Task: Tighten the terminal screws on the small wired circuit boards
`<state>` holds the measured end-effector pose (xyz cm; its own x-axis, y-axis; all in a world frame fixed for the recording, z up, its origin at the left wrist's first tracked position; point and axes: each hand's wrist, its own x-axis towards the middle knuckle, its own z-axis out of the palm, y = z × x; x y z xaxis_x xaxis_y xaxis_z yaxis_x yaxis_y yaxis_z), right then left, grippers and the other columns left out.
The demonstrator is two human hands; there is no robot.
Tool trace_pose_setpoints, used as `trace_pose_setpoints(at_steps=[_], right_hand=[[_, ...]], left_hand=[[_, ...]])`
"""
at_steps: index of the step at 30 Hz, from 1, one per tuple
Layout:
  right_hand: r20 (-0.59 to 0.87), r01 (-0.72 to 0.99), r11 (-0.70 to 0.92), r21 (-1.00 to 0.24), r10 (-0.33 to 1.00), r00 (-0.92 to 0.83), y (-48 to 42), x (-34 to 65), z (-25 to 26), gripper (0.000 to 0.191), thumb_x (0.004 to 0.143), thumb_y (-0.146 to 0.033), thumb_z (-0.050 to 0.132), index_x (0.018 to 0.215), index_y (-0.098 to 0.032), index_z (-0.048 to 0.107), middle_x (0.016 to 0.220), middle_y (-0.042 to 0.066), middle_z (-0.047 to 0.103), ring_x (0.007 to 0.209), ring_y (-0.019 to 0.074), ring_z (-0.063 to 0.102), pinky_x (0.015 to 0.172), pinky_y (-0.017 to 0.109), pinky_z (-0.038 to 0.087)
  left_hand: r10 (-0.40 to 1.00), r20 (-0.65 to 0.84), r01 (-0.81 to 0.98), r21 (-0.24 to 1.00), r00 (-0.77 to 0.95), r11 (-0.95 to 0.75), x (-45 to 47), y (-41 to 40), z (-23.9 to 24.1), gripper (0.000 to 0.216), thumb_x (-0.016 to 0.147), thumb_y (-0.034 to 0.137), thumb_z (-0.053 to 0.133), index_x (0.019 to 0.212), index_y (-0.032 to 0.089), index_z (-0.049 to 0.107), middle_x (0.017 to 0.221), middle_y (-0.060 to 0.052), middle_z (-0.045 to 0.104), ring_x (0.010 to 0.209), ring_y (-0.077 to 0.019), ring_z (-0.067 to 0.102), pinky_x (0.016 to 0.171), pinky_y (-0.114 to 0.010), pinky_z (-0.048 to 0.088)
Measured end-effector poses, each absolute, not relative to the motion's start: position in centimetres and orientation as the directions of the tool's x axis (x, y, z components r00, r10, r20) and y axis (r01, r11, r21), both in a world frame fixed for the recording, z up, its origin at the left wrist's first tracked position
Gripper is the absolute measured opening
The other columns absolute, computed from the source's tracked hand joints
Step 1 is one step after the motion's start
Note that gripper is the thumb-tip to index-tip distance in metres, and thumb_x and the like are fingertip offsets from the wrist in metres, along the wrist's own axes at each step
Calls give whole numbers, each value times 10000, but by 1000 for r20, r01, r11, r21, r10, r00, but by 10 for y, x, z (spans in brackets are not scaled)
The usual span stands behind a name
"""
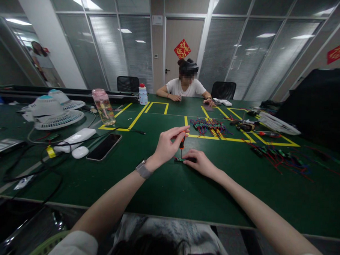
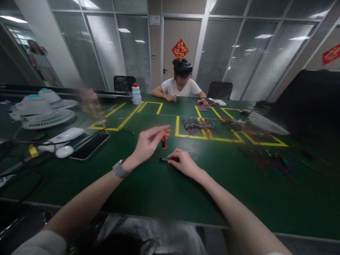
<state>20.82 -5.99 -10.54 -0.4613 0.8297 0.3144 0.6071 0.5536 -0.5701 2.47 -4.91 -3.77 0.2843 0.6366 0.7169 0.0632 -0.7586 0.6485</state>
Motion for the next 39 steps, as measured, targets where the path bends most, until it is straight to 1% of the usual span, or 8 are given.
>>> trace_pose_setpoints(at_steps=[6,11,14,20,23,30,35,39], right_hand=[[312,608,554,-569,829,-464,-60,209,-106,132,827,-223,634,907,-175,727,864,63,643,797,183,613,752,303,481],[315,608,558,-565,827,-466,-59,209,-106,138,828,-213,633,919,-172,728,863,62,638,793,178,611,747,296,478],[315,612,560,-559,826,-467,-59,209,-106,143,829,-212,632,927,-170,727,865,63,638,801,179,611,751,296,476],[315,610,557,-564,827,-465,-60,209,-105,135,828,-220,634,916,-177,727,859,59,635,796,180,609,753,303,479],[313,617,550,-563,832,-457,-60,209,-106,133,822,-209,641,918,-174,727,862,59,634,803,182,608,761,306,476],[316,611,555,-564,829,-461,-59,210,-107,139,825,-221,637,919,-175,728,864,62,637,800,181,609,758,304,480],[310,621,551,-558,832,-460,-59,209,-107,142,824,-225,638,922,-178,730,861,61,638,797,182,609,749,302,476],[314,618,554,-558,830,-461,-58,209,-108,143,824,-232,638,922,-184,731,865,59,637,794,179,608,744,300,475]], left_hand=[[638,750,153,620,174,-770,24,-49,-35,141,814,290,655,886,185,716,828,-32,627,752,-124,604,642,-212,502],[641,724,123,633,255,-764,22,-45,-38,294,948,259,429,1157,197,626,1032,-71,660,930,-152,628,838,-282,503],[640,708,39,661,301,-749,23,-45,-40,330,947,245,431,1248,203,560,1116,-86,651,990,-165,633,853,-295,515],[637,737,127,626,226,-769,25,-48,-37,150,833,244,631,966,210,693,875,-29,607,785,-122,598,658,-214,515],[635,751,197,605,184,-772,24,-47,-36,107,771,269,704,851,198,693,811,-8,536,746,-114,557,645,-212,497],[611,738,174,587,286,-791,23,-50,-34,250,950,228,424,1097,213,627,988,-48,592,903,-134,579,788,-260,488],[596,773,245,549,215,-799,25,-52,-35,132,859,246,603,958,206,680,828,-17,562,753,-118,563,673,-230,479],[603,778,252,556,178,-792,25,-50,-36,101,796,269,683,872,203,683,827,-8,531,763,-113,548,664,-221,483]])
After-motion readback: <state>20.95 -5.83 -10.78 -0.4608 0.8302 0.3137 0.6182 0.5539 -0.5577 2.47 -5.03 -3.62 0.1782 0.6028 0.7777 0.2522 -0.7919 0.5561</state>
